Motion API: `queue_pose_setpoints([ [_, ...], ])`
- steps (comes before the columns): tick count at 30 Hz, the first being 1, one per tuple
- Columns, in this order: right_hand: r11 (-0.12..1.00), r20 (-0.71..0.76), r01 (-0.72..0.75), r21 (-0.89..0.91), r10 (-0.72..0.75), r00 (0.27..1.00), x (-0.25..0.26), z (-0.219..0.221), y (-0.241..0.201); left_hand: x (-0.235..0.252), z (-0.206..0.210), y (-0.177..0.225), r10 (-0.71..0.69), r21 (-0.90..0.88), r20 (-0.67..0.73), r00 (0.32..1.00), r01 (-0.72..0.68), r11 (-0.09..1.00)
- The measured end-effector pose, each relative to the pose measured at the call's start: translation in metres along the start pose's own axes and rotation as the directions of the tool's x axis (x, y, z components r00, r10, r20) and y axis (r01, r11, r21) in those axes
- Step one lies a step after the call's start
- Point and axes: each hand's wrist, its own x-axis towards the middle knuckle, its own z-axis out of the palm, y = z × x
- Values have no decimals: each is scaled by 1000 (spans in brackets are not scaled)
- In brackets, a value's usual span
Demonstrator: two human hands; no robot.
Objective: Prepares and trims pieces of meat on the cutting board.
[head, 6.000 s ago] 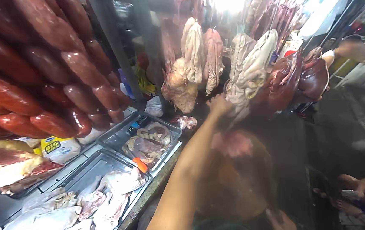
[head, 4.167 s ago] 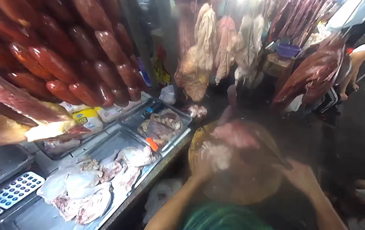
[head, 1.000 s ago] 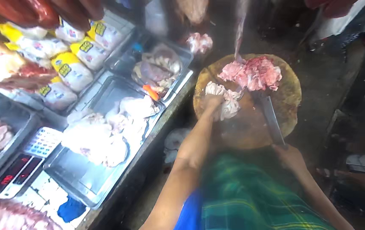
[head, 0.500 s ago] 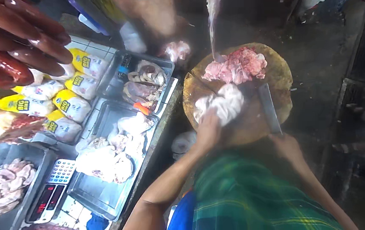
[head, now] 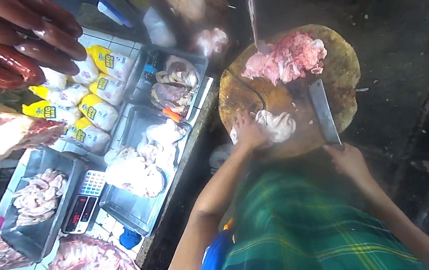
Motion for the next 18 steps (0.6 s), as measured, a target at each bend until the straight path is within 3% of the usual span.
queue_pose_setpoints([
  [2,1000,2,7,-4,-6,1000,1,0,2,23,7,6,-23,97,153,988,8,995],
  [4,1000,-4,25,-12,-25,1000,2,0,4,33,6,7,3,82,197,980,-19,996],
  [6,999,-6,45,-21,-45,999,2,-1,5,31,-11,8,16,-26,238,971,-10,1000],
  [8,999,4,49,-17,-48,999,3,-2,5,26,-40,12,-36,-224,249,968,93,970],
  [9,999,7,46,-7,-46,999,3,-2,5,23,-56,17,-75,-297,219,973,139,945],
  [11,1000,9,29,1,-29,1000,3,-2,5,17,-80,28,-87,-344,16,996,87,935],
  [14,1000,-3,13,10,-13,1000,2,2,8,9,-91,44,49,-161,-369,928,-115,980],
  [16,1000,-17,15,13,-15,1000,3,3,11,-8,-79,53,150,1,-392,908,-163,987],
  [18,1000,-20,23,8,-23,1000,4,4,11,-38,-44,50,212,94,-226,951,-195,976],
])
